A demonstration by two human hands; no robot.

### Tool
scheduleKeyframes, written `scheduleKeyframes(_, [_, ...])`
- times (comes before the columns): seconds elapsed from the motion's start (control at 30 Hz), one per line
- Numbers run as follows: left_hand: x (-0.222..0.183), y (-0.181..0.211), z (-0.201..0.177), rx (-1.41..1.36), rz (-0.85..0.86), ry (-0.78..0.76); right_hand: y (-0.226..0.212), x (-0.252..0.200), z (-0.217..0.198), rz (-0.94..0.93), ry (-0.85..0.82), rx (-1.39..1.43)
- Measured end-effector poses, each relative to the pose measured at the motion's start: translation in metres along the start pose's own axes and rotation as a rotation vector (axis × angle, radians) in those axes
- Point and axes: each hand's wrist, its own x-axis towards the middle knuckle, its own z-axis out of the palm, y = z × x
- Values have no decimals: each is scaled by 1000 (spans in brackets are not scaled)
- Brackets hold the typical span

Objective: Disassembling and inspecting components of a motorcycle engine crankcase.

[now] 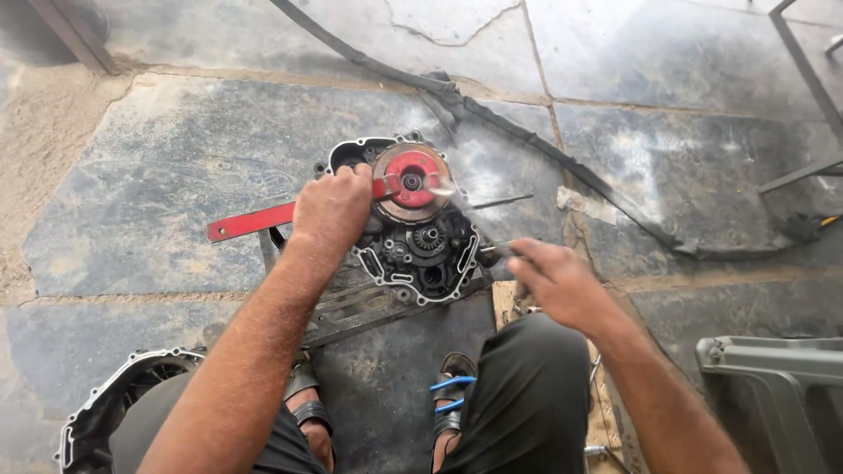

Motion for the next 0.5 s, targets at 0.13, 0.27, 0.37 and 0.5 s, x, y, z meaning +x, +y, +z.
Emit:
scheduleKeyframes(0.13, [0,1,0,-4,-6,0,-20,26,21,-42,-70,-301])
scheduleKeyframes(0.27, [-1,3,1,-13,5,17,-27,43,27,-81,-83,-470])
scheduleKeyframes(0.37, [-1,3,-1,-18,-3,-16,-44,44,24,153,-183,-609])
scheduleKeyframes(0.5, [0,4,-3,-14,0,-14,-33,44,19,30,-141,-663])
